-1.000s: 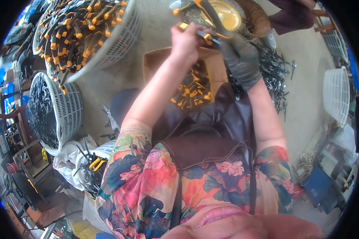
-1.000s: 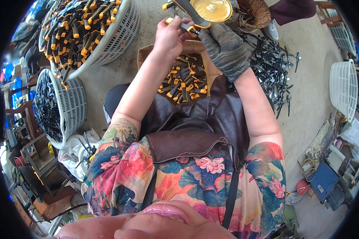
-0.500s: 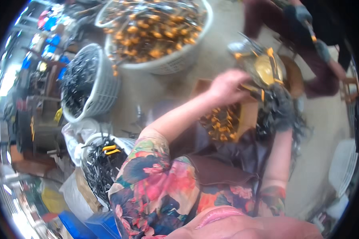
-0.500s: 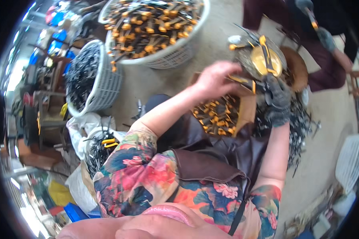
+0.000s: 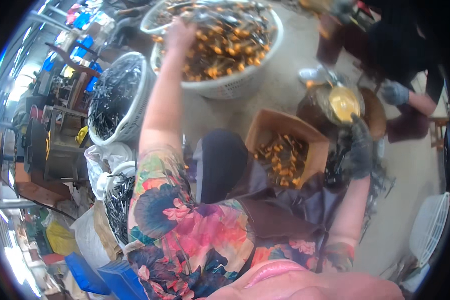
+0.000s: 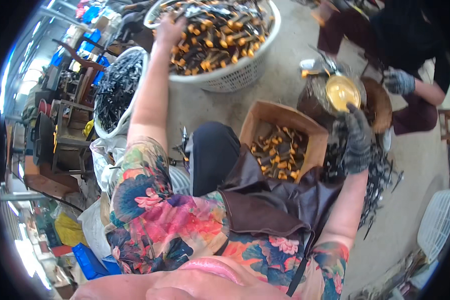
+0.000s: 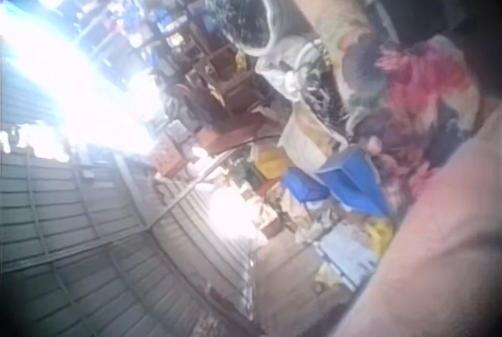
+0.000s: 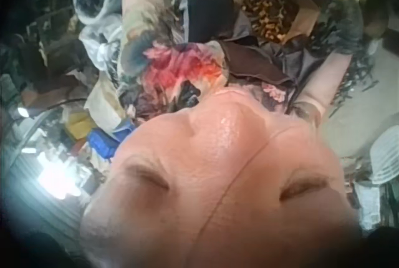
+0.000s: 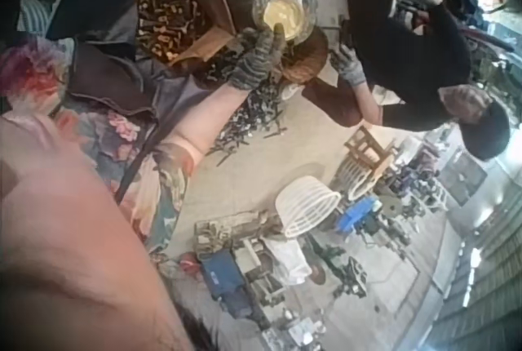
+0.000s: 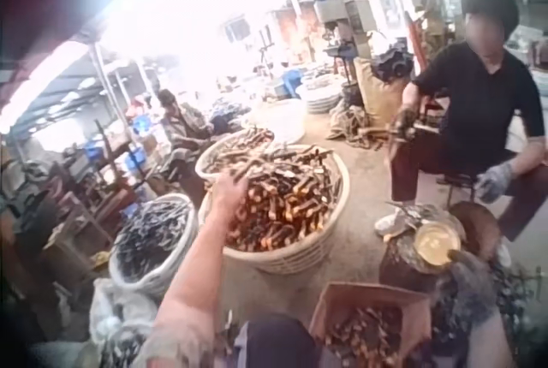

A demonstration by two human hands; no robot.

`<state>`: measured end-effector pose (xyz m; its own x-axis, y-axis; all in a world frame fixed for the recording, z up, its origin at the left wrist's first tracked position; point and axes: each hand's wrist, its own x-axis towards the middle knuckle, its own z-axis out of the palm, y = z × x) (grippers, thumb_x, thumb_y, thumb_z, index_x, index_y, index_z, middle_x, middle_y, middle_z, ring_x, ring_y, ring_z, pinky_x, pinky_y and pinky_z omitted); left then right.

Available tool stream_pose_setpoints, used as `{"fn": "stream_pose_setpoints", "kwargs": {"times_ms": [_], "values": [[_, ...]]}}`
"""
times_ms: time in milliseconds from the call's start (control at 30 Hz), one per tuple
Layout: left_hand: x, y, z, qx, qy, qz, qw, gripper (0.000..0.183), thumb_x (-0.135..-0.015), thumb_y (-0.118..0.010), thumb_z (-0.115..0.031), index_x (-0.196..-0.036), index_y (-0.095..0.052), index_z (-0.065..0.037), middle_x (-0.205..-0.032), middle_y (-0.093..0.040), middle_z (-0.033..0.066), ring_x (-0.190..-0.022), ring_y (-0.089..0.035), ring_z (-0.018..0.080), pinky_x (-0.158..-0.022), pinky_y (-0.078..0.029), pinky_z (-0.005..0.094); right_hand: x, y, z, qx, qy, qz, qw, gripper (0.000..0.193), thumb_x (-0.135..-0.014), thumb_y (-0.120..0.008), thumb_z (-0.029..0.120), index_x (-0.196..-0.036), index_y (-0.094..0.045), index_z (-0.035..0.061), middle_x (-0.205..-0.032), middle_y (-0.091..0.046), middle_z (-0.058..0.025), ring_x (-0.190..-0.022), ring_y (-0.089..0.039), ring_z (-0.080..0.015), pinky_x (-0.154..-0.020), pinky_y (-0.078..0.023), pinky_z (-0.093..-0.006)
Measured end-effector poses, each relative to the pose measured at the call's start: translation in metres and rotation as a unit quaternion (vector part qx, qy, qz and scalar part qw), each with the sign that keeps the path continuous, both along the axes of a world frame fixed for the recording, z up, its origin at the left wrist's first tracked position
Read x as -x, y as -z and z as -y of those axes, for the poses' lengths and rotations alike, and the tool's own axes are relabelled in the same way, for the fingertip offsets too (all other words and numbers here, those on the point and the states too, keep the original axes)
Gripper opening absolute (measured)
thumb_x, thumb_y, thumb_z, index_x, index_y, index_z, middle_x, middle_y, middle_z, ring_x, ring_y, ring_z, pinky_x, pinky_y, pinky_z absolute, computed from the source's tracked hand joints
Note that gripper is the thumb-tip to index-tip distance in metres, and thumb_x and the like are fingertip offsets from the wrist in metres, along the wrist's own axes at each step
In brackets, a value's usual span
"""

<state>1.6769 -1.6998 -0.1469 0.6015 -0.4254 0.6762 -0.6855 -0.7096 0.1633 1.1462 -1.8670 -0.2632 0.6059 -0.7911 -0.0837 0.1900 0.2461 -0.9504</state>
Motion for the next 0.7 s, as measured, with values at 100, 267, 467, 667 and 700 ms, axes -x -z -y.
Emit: {"fn": "stream_pose_setpoints", "kwargs": {"times_ms": [100, 267, 467, 667, 700], "values": [[0.067, -0.022, 0.019, -0.116, 0.001, 0.065, 0.991, 0.044, -0.084, -0.058, -0.034, -0.109, -0.059, 0.002, -0.113, -0.060, 0.0215, -0.105, -0.059, 0.0345, -0.088, -0.047, 0.0404, 0.020, -0.011, 0.012, 0.011, 0.035, -0.001, 0.999, 0.033, -0.094, -0.053, 0.021, -0.123, -0.051, 0.0053, -0.088, -0.061, -0.0016, -0.070, -0.057, -0.0069, -0.061, -0.047, -0.0209], [0.220, 0.086, 0.041, -0.052, 0.306, -0.168, 0.936, 0.025, -0.082, -0.067, -0.022, -0.097, -0.066, -0.002, -0.096, -0.067, 0.0112, -0.088, -0.064, 0.0206, -0.078, -0.050, 0.0330, 0.030, -0.031, 0.011, 0.033, 0.062, 0.002, 0.997, 0.034, -0.091, -0.061, 0.025, -0.118, -0.057, 0.0046, -0.101, -0.066, -0.0052, -0.081, -0.063, -0.0126, -0.071, -0.053, -0.0268], [0.294, 0.335, 0.020, -0.052, 0.102, -0.766, 0.632, 0.018, -0.091, -0.054, -0.012, -0.101, -0.064, -0.001, -0.082, -0.066, 0.0083, -0.072, -0.062, 0.0164, -0.062, -0.051, 0.0289, 0.030, -0.042, -0.010, 0.087, 0.133, 0.085, 0.984, 0.036, -0.093, -0.057, 0.021, -0.122, -0.052, 0.0003, -0.092, -0.068, -0.0075, -0.065, -0.064, -0.0138, -0.054, -0.053, -0.0235], [0.309, 0.377, -0.018, -0.352, 0.355, -0.248, 0.830, 0.030, -0.081, -0.057, -0.013, -0.108, -0.066, -0.019, -0.125, -0.055, 0.0105, -0.115, -0.051, 0.0310, -0.090, -0.045, 0.0418, 0.057, -0.035, -0.016, 0.067, 0.118, 0.152, 0.979, 0.038, -0.092, -0.059, 0.020, -0.122, -0.051, -0.0028, -0.091, -0.068, -0.0088, -0.067, -0.065, -0.0149, -0.057, -0.054, -0.0246], [0.313, 0.379, -0.018, -0.430, 0.368, -0.246, 0.787, 0.029, -0.082, -0.056, -0.017, -0.109, -0.066, -0.022, -0.137, -0.044, 0.0091, -0.125, -0.041, 0.0286, -0.095, -0.042, 0.0424, 0.059, -0.031, -0.016, 0.085, 0.132, 0.134, 0.979, 0.037, -0.092, -0.059, 0.019, -0.121, -0.051, -0.0027, -0.090, -0.068, -0.0084, -0.067, -0.065, -0.0151, -0.058, -0.054, -0.0248]]}}
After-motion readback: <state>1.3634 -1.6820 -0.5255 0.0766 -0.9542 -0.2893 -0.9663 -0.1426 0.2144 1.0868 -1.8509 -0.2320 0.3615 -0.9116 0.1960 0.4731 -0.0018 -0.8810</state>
